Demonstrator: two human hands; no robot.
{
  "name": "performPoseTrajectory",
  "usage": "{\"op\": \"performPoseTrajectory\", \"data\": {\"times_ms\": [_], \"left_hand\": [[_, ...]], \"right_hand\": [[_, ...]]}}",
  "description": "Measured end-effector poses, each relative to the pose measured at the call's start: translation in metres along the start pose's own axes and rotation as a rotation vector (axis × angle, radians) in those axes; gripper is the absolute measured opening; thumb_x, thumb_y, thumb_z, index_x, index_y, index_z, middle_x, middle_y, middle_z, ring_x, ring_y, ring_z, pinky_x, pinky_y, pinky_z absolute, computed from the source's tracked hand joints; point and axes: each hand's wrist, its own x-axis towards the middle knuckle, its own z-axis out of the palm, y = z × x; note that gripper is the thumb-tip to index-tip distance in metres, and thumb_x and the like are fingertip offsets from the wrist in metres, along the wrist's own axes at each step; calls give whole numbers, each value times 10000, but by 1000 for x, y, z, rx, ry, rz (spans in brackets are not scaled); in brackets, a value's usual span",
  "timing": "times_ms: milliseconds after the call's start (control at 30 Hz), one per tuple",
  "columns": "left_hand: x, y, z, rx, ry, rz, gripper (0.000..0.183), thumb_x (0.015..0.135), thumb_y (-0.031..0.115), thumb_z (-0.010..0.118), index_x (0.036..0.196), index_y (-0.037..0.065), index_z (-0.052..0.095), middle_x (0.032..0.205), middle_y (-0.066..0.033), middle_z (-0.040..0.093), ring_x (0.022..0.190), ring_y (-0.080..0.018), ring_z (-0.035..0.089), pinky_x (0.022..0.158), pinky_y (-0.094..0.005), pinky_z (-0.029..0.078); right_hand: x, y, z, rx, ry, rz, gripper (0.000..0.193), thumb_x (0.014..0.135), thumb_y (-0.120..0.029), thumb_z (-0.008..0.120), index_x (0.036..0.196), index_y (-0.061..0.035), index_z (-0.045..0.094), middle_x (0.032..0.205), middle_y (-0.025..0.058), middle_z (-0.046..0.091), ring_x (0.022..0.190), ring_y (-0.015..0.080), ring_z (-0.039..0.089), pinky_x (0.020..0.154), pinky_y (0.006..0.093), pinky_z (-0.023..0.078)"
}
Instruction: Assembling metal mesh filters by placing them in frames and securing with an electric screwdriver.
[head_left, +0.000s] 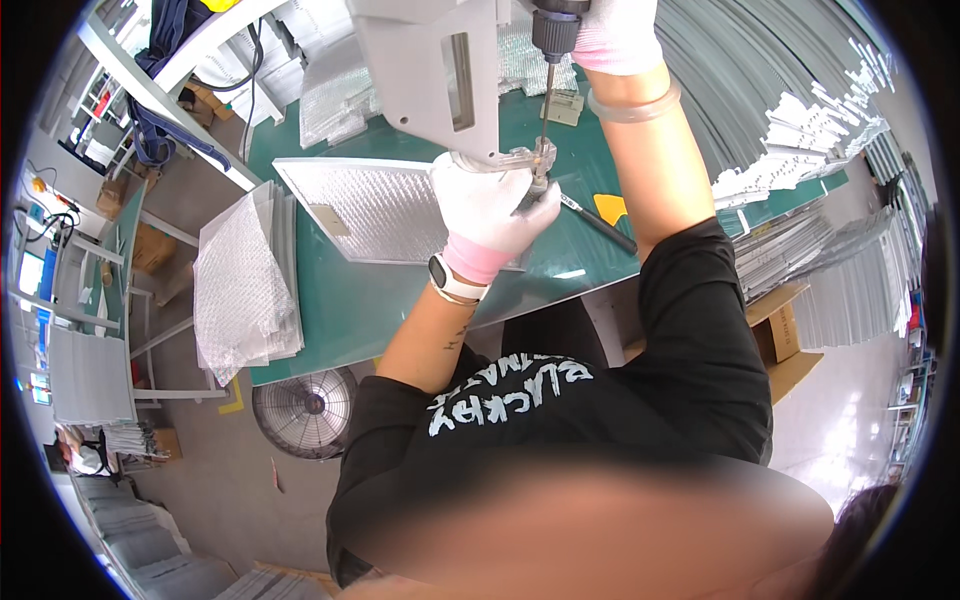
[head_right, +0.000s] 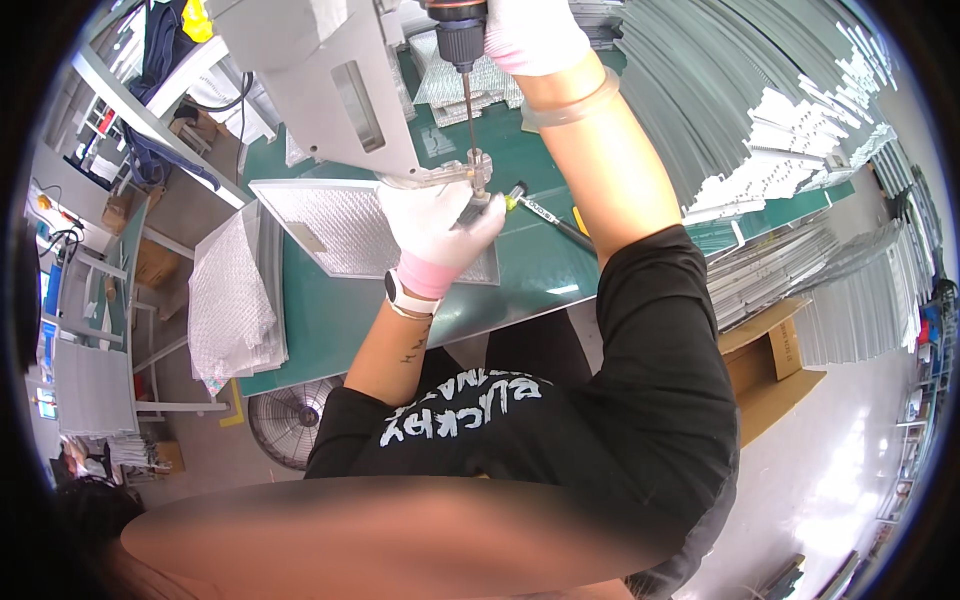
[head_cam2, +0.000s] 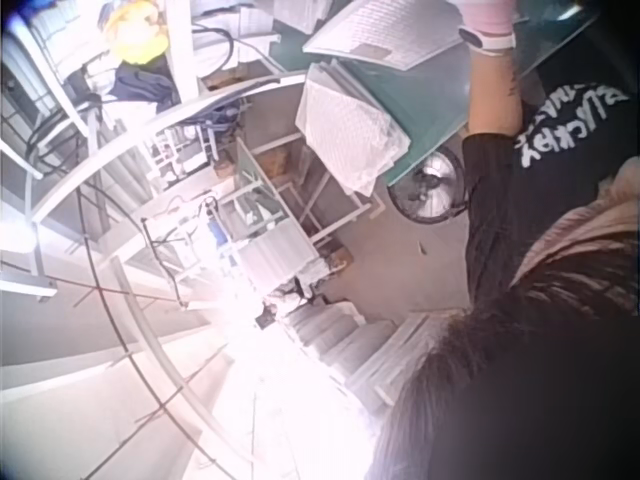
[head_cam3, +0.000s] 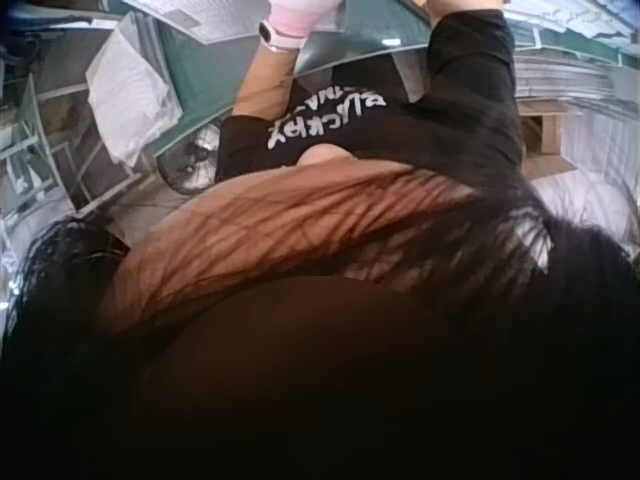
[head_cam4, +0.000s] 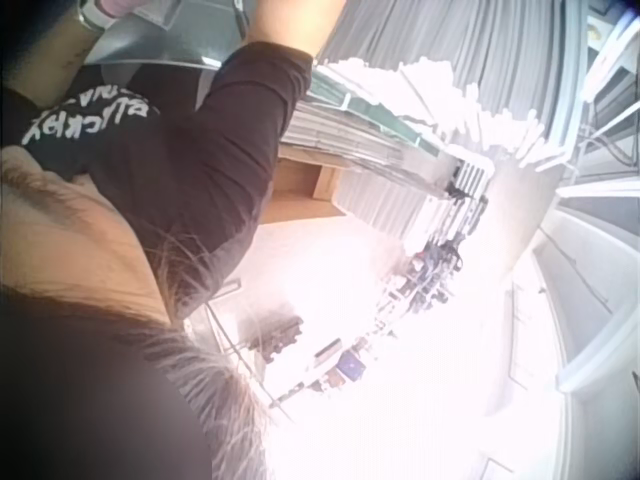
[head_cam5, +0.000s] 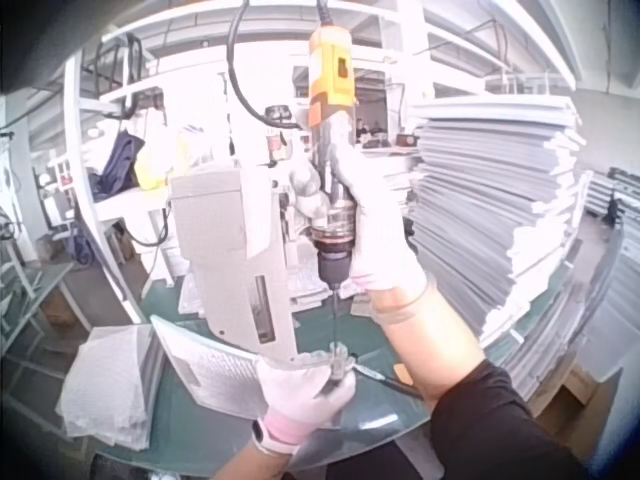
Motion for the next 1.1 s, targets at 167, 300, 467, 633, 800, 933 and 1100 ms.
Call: {"op": "performPoseTrajectory", "data": {"times_ms": [167, 300, 467, 633, 800, 933, 1100], "left_hand": [[-13, -4, 6, 88, -13, -48, 253, 655, 198, 781, 903, 176, 738, 709, 71, 668, 623, -171, 642, 598, -346, 462], [-3, 5, -1, 27, -7, -1, 221, 669, 164, 798, 868, 126, 712, 672, 18, 648, 595, -185, 599, 646, -338, 462], [-11, 1, 5, 12, 51, -30, 191, 670, 151, 792, 837, 116, 707, 708, -1, 640, 652, -197, 602, 673, -340, 463], [-11, -2, 6, -23, -55, -37, 173, 693, 126, 768, 848, 89, 700, 736, 5, 623, 657, -174, 594, 657, -328, 477], [-13, -1, 1, 45, -136, -83, 157, 743, 111, 747, 880, 54, 698, 812, -2, 629, 709, -150, 604, 644, -299, 498], [-12, -1, 2, 49, -149, -18, 182, 741, 127, 746, 893, 43, 692, 831, -33, 630, 720, -165, 609, 634, -311, 497], [-10, -2, 8, 23, -32, -63, 173, 668, 129, 776, 829, 120, 712, 672, 31, 588, 634, -202, 566, 662, -371, 443]], "right_hand": [[-22, 23, 11, -26, -6, 113, 231, 985, -252, 612, 1132, -73, 617, 877, 69, 665, 738, 128, 624, 679, 250, 519], [-29, 31, 4, -96, -133, 206, 354, 995, -317, 585, 1223, -46, 565, 837, 31, 593, 673, 112, 531, 641, 230, 438], [-24, 40, 8, -302, -283, 7, 631, 971, -402, 605, 1385, 43, 435, 818, 51, 556, 616, 84, 474, 561, 200, 367], [-8, 34, -3, -241, -544, 96, 686, 964, -407, 615, 1423, 52, 394, 787, 48, 504, 569, 60, 417, 511, 165, 320], [-33, 33, 19, 80, -212, 271, 732, 950, -429, 638, 1427, 62, 380, 777, 46, 487, 552, 50, 388, 489, 156, 302], [-12, 30, -2, -314, -559, 124, 712, 956, -433, 625, 1428, 46, 392, 789, 58, 505, 557, 54, 409, 481, 163, 307], [-29, 39, -6, -19, -255, 188, 652, 974, -404, 596, 1422, 32, 410, 802, 70, 524, 548, 76, 420, 480, 183, 328]]}}
